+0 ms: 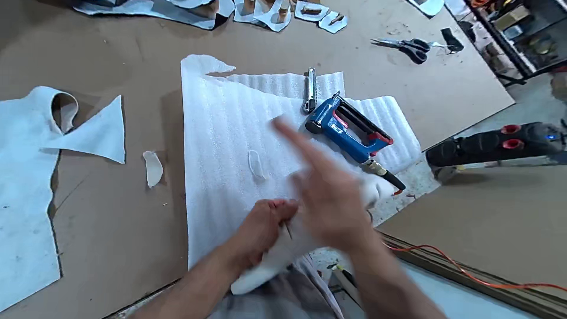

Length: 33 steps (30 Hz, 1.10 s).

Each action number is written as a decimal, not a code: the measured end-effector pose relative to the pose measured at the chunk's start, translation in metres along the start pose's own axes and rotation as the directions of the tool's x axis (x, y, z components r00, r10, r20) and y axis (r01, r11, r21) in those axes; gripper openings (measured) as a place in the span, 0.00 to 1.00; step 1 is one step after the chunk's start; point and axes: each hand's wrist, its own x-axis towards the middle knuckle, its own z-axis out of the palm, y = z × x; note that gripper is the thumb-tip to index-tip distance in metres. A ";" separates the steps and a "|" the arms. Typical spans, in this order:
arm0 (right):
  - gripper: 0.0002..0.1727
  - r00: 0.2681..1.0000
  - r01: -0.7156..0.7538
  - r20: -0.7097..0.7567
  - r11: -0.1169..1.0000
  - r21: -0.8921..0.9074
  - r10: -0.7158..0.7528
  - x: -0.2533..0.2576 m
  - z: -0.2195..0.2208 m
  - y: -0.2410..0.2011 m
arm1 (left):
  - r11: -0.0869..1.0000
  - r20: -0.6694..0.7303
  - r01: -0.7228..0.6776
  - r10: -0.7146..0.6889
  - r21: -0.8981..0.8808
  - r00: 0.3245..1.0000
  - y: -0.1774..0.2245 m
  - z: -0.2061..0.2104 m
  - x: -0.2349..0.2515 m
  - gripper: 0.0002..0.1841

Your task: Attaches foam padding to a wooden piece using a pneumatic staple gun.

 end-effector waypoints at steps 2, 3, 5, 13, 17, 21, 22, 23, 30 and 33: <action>0.30 0.987 -0.163 -0.030 0.983 -0.081 0.161 0.009 -0.056 0.038 | 0.970 -0.232 0.233 -0.241 -0.064 0.942 0.047 0.047 0.017 0.12; 0.31 0.970 -0.244 -0.036 0.948 -0.202 0.242 0.012 -0.072 0.059 | 0.951 -0.276 0.296 -0.308 -0.086 0.910 0.061 0.058 0.021 0.12; 0.33 0.924 -0.338 0.025 0.847 -0.410 0.381 0.009 -0.080 0.106 | 0.942 -0.260 0.325 -0.337 -0.088 0.905 0.066 0.059 0.024 0.12; 0.52 0.803 -0.347 0.194 0.707 -0.616 0.563 0.011 -0.040 0.206 | 0.910 -0.068 0.325 -0.318 0.259 0.946 0.042 0.026 0.032 0.16; 0.45 0.769 -0.261 0.303 0.710 -0.654 0.562 0.028 -0.047 0.207 | 0.875 0.042 0.271 -0.313 0.402 0.949 0.037 0.018 0.035 0.19; 0.24 0.657 -0.291 0.364 0.667 -0.686 0.660 0.060 -0.093 0.170 | 0.881 0.101 0.225 -0.291 0.416 0.951 0.034 0.016 0.036 0.19; 0.22 0.590 -0.389 0.369 0.654 -0.649 0.718 0.073 -0.109 0.151 | 0.887 0.111 0.203 -0.271 0.415 0.956 0.032 0.016 0.036 0.19; 0.23 0.493 -0.528 0.379 0.616 -0.585 0.783 0.084 -0.124 0.127 | 0.890 0.124 0.175 -0.248 0.422 0.961 0.031 0.016 0.036 0.19; 0.10 -0.171 -0.901 0.562 0.103 -0.422 0.809 0.117 -0.126 -0.028 | 0.891 0.182 0.066 -0.163 0.449 0.970 0.027 0.015 0.037 0.19; 0.12 -0.261 -0.803 0.600 0.175 -0.569 0.756 0.116 -0.097 -0.041 | 0.889 0.202 0.057 -0.165 0.454 0.965 0.031 0.013 0.036 0.17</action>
